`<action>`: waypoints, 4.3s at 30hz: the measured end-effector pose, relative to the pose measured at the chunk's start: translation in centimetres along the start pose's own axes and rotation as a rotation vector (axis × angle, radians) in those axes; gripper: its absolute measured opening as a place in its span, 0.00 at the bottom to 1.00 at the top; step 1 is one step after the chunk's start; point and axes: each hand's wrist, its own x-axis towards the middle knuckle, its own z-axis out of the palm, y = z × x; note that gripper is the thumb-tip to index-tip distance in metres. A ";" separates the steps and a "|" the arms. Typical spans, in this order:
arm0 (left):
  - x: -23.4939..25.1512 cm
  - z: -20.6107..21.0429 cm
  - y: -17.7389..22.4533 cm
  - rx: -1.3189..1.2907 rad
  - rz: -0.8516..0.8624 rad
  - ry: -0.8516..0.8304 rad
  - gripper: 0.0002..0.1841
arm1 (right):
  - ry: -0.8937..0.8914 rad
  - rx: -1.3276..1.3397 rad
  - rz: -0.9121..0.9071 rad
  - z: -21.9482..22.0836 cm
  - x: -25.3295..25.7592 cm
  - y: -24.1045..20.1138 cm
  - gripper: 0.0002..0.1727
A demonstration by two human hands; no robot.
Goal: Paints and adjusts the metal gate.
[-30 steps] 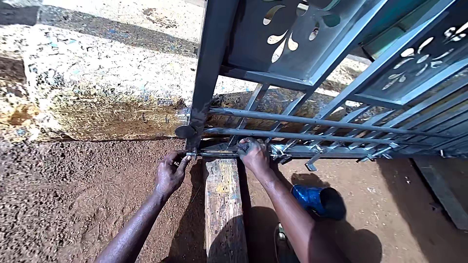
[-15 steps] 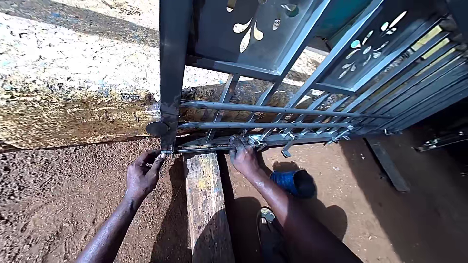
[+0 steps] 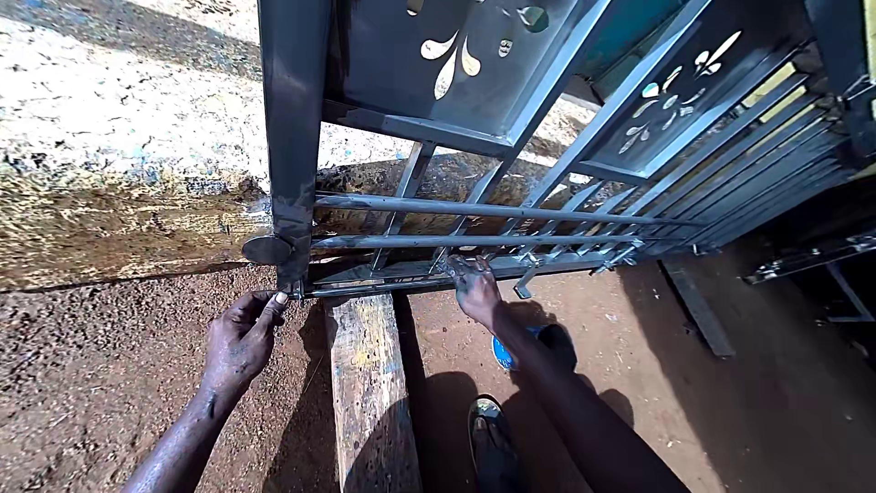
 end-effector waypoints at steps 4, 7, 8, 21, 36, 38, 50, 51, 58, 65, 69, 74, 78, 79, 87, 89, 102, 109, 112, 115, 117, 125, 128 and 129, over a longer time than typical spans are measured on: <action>-0.4 -0.2 0.0 0.013 0.000 0.008 0.09 | -0.246 -0.110 0.227 -2.9 3.8 1.9 0.16; -0.1 -0.4 0.1 0.030 0.023 0.007 0.09 | -0.099 0.110 0.153 -1.9 3.2 1.4 0.12; -0.1 -0.3 0.1 0.034 0.021 0.006 0.09 | -0.075 0.165 0.093 -1.6 2.6 1.0 0.13; 0.0 0.0 0.3 0.055 0.018 0.041 0.09 | 0.013 0.177 0.126 -1.4 3.6 0.8 0.09; 0.0 -0.2 0.6 0.127 -0.006 0.020 0.11 | 0.097 0.120 0.346 -0.9 2.9 -1.3 0.14; 0.1 -0.2 0.5 0.132 0.006 0.022 0.11 | 0.095 0.142 0.299 -0.9 2.5 -1.6 0.11; 0.1 -0.1 0.2 0.127 0.029 0.028 0.12 | 0.054 0.079 -0.028 -1.3 1.9 0.4 0.09; 0.2 -0.1 0.2 0.128 0.035 0.029 0.12 | 0.025 0.069 -0.022 -1.6 2.0 1.2 0.11; 0.0 -0.1 0.1 0.125 0.038 0.040 0.12 | -0.049 -0.024 0.215 -3.8 1.9 1.6 0.10; 0.0 -0.3 -0.1 0.113 0.031 0.044 0.13 | -0.102 -0.109 0.238 -4.1 4.0 3.7 0.10; 0.0 -0.3 -0.2 0.103 0.019 0.042 0.12 | -0.031 0.109 0.199 -3.0 3.9 3.3 0.10; 0.1 -1.6 0.0 0.006 -0.061 0.084 0.10 | 0.038 0.238 0.238 -3.3 2.4 6.6 0.14; 0.2 -2.9 -0.6 -0.020 -0.060 0.117 0.09 | 0.218 0.605 0.380 -3.2 0.5 7.4 0.12; 0.2 -3.1 -0.7 -0.025 -0.058 0.120 0.09 | 0.311 0.678 0.380 -3.2 -0.2 6.4 0.11; -0.2 -4.3 -0.3 -0.016 -0.071 0.144 0.09 | 0.147 -0.170 -0.034 2.0 -2.7 -0.2 0.22; -0.2 -4.3 -0.2 -0.010 -0.071 0.150 0.09 | 0.047 -0.379 -0.031 1.7 -1.9 -1.1 0.22; 0.0 -4.1 -0.2 0.019 -0.081 0.153 0.10 | -0.444 -0.264 -0.202 -7.1 1.8 -0.7 0.14; 0.2 -4.0 -0.2 0.012 -0.080 0.153 0.10 | -0.221 -0.286 -0.041 -2.9 0.2 -0.7 0.21; 0.2 -4.0 0.0 0.012 -0.080 0.161 0.09 | -0.098 -0.505 -0.258 0.2 -0.3 -0.2 0.19; 0.1 -4.2 -0.2 0.021 -0.070 0.159 0.09 | -0.026 -0.491 -0.487 0.5 0.4 1.5 0.14; 0.1 -4.2 -0.2 0.037 -0.063 0.152 0.10 | 0.007 -0.363 -0.638 0.0 1.2 3.3 0.12; -0.1 -4.1 0.6 0.084 -0.062 0.130 0.10 | 0.415 0.068 -0.776 6.0 0.5 -8.0 0.08; 0.2 -4.2 0.5 0.085 -0.070 0.125 0.11 | 0.409 0.185 -0.813 8.2 0.6 -16.2 0.06; 0.3 -4.2 0.7 0.091 -0.081 0.123 0.11 | 0.391 0.179 -0.821 8.2 0.7 -16.8 0.06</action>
